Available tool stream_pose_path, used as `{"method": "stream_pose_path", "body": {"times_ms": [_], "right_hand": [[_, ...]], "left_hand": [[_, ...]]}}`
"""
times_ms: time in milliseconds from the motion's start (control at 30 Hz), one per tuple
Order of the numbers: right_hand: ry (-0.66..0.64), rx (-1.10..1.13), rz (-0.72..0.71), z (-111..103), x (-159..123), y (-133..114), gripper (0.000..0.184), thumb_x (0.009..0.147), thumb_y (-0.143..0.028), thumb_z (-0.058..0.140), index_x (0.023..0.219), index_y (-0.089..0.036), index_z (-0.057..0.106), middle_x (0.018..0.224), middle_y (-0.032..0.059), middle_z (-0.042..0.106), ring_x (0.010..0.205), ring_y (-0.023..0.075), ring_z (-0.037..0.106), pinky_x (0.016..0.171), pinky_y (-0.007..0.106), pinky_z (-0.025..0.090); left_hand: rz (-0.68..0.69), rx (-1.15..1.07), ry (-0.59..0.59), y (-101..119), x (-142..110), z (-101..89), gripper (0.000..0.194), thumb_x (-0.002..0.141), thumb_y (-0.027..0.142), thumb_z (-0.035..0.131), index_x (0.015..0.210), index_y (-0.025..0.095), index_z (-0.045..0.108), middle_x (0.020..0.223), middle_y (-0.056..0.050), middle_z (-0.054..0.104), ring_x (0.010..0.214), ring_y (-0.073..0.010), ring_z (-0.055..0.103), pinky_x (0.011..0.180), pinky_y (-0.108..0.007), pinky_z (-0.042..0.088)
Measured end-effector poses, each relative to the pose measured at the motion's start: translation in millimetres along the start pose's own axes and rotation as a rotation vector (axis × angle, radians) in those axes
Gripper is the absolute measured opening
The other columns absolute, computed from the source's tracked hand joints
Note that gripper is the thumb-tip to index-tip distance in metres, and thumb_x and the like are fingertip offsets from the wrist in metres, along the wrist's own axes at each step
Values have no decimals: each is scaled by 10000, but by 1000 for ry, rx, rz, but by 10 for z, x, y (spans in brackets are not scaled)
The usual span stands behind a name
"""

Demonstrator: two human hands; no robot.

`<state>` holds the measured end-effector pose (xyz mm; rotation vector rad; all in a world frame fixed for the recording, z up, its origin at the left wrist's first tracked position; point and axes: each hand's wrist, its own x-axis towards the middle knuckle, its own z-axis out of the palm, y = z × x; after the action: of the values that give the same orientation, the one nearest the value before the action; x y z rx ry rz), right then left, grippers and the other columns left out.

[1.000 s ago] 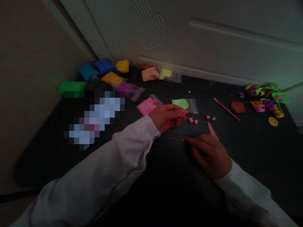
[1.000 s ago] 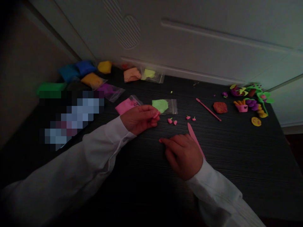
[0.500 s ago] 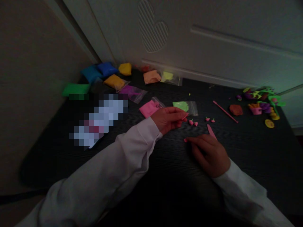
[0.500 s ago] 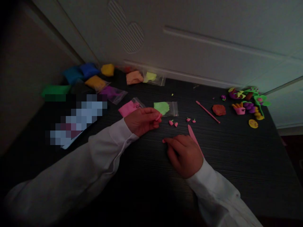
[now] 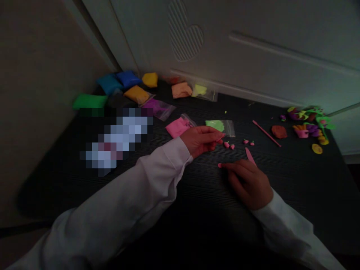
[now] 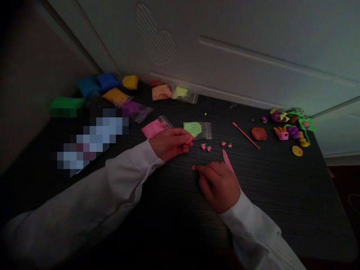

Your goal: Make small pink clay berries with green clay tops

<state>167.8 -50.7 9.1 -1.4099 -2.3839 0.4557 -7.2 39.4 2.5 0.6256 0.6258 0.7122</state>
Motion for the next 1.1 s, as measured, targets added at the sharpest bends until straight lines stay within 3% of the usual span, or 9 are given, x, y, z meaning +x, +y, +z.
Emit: {"method": "stream_pose_path", "body": {"times_ms": [467,1100], "right_hand": [[37,18,18,-24,-1,-2,212,757,-153,424,898,-158,583,783,57,572,742,153,520,688,307,431],[18,32,15,-7,-15,21,215,755,-148,435,916,-159,577,795,60,568,744,159,507,693,320,423]], "left_hand": [[14,17,39,-6,11,0,89,645,177,625,691,111,586,615,3,582,530,-26,492,533,-160,392],[-6,16,35,0,11,-3,73,643,165,623,670,112,581,607,10,593,515,-21,499,546,-161,399]]}}
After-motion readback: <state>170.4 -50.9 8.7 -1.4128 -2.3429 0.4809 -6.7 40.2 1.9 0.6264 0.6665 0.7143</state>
